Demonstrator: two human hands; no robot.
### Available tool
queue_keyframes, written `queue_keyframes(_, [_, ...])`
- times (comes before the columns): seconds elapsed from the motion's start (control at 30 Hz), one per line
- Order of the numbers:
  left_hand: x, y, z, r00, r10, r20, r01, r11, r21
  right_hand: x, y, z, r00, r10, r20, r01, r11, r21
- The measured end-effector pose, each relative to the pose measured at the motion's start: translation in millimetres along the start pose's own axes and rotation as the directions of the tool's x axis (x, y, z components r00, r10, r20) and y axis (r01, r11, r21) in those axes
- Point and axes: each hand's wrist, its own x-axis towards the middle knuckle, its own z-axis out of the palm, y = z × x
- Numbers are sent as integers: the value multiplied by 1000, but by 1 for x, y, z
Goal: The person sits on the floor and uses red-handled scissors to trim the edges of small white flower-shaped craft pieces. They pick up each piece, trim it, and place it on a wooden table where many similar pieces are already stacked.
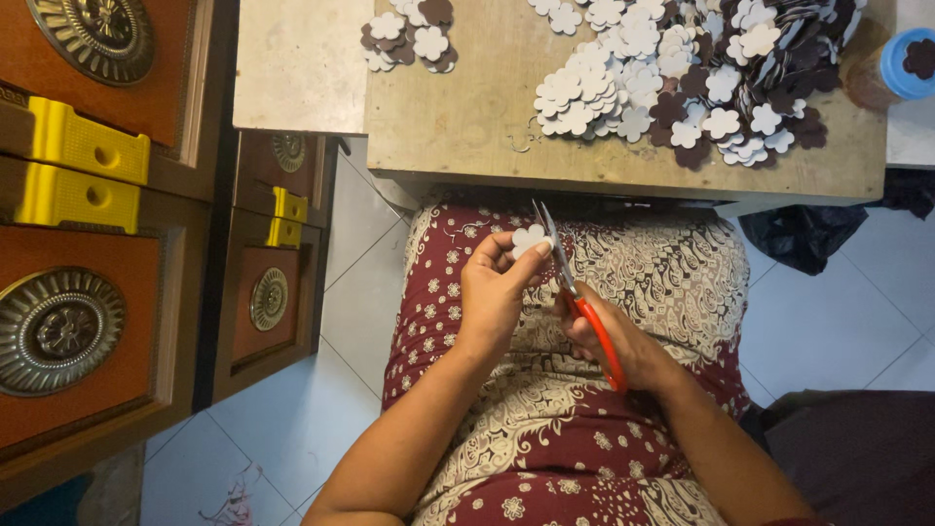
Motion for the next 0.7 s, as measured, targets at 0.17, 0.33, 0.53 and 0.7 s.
queue_keyframes(0.17, [-1, 2, 1, 1000, -5, 9, 5, 1000, 2, 1, 5, 0, 999, 47, -14, -47, 999, -7])
queue_keyframes(0.33, [-2, 2, 1, 999, 13, 31, -13, 1000, -6, 2, 6, 0, 1000, -13, -11, 13, 1000, -14])
queue_keyframes(0.53, [-2, 2, 1, 999, 5, 45, -3, 999, -54, 0, 4, 2, 999, -40, -9, 40, 999, -34])
queue_keyframes(0.7, [-4, 2, -1, 999, 7, 50, -4, 998, -68, 2, 4, 3, 998, -63, -20, 61, 996, -69])
